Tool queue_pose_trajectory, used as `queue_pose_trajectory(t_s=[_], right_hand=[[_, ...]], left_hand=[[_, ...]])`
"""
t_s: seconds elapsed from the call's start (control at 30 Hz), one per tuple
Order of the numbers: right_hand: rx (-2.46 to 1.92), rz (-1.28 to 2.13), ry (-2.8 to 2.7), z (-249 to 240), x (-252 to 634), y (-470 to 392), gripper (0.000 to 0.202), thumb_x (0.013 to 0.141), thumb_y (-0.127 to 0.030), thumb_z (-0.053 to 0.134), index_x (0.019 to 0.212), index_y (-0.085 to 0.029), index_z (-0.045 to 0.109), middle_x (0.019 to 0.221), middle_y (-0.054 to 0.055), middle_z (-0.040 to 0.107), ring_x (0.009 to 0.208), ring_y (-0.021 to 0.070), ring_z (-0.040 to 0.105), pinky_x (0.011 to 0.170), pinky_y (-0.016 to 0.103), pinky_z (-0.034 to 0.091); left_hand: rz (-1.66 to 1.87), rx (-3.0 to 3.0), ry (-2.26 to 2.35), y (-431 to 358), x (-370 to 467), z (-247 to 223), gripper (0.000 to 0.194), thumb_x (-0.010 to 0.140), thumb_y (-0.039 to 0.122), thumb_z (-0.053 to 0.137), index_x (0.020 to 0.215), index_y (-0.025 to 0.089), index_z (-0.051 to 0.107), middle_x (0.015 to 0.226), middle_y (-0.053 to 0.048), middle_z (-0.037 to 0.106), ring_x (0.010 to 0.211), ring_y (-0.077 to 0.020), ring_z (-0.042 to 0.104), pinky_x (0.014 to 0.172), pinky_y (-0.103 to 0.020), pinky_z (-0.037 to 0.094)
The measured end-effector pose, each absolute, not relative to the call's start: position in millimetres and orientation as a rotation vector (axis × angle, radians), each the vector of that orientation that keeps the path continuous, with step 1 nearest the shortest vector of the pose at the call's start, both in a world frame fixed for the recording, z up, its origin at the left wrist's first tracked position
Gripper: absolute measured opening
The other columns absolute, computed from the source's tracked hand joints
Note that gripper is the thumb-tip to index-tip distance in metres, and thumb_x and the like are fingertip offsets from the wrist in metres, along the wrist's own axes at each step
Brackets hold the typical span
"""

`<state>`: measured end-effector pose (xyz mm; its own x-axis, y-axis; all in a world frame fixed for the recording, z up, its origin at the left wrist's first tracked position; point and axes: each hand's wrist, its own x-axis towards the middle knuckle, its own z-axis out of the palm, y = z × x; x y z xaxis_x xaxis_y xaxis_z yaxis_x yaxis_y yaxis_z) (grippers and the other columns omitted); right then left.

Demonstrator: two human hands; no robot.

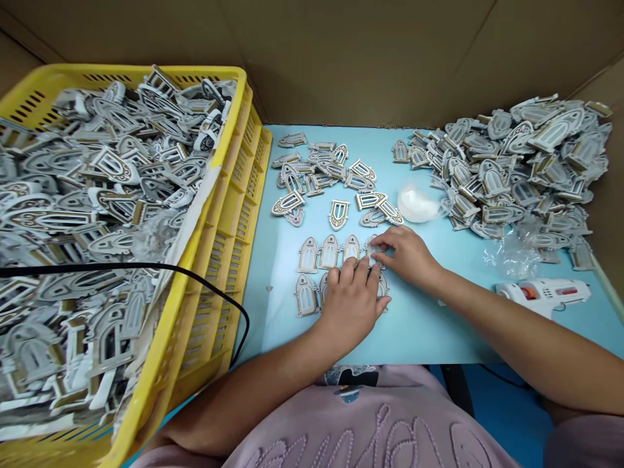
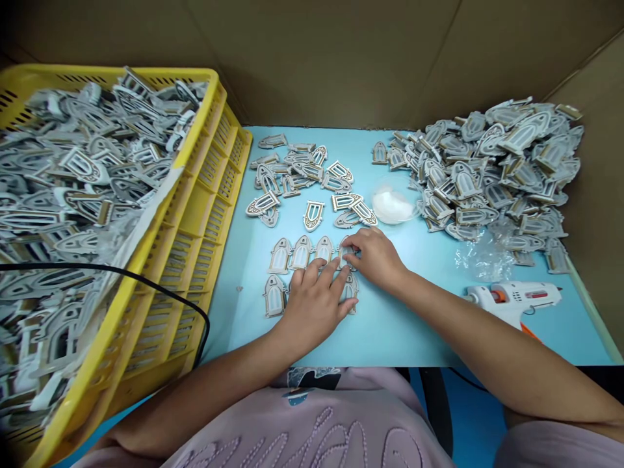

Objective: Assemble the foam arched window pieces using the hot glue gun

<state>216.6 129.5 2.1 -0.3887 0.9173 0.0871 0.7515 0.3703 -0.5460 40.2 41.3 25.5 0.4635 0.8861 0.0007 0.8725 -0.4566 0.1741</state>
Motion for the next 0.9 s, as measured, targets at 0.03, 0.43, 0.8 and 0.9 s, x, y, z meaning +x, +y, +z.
queue_pose_trajectory(t_s=[0.03,0.43,0.8,0.9], right_hand=[[-1.45,0.573,-2.284,1,217,128,0.023,0.083,-0.022,0.071,0.105,-0.02,0.076,0.084,0.006,0.067,0.086,0.0239,0.057,0.085,0.039,0.046],[-1.431,0.389,-2.397,-1,219,109,0.024,0.094,-0.027,0.057,0.108,-0.018,0.075,0.096,0.012,0.067,0.091,0.0278,0.055,0.084,0.042,0.046],[-1.595,0.202,-2.001,68,269,92,0.035,0.094,-0.034,0.057,0.125,-0.021,0.067,0.097,0.008,0.066,0.074,0.0191,0.057,0.071,0.035,0.047],[-1.913,0.076,-1.746,93,323,61,0.035,0.092,-0.045,0.059,0.121,-0.029,0.069,0.106,0.006,0.067,0.072,0.0175,0.057,0.068,0.034,0.047]], left_hand=[[0.137,2.559,1.547,41,40,26,0.055,0.098,0.052,0.048,0.142,0.019,0.052,0.151,-0.009,0.05,0.13,-0.0339,0.041,0.094,-0.05,0.038],[0.171,2.56,1.526,43,39,24,0.053,0.098,0.051,0.049,0.14,0.019,0.054,0.15,-0.012,0.05,0.129,-0.0352,0.042,0.093,-0.05,0.038],[0.259,2.598,1.545,44,36,21,0.053,0.096,0.049,0.055,0.141,0.022,0.053,0.147,-0.009,0.054,0.131,-0.0351,0.043,0.093,-0.049,0.038],[0.318,2.625,1.545,42,38,23,0.052,0.097,0.048,0.054,0.141,0.022,0.054,0.148,-0.01,0.054,0.129,-0.0355,0.045,0.092,-0.05,0.038]])
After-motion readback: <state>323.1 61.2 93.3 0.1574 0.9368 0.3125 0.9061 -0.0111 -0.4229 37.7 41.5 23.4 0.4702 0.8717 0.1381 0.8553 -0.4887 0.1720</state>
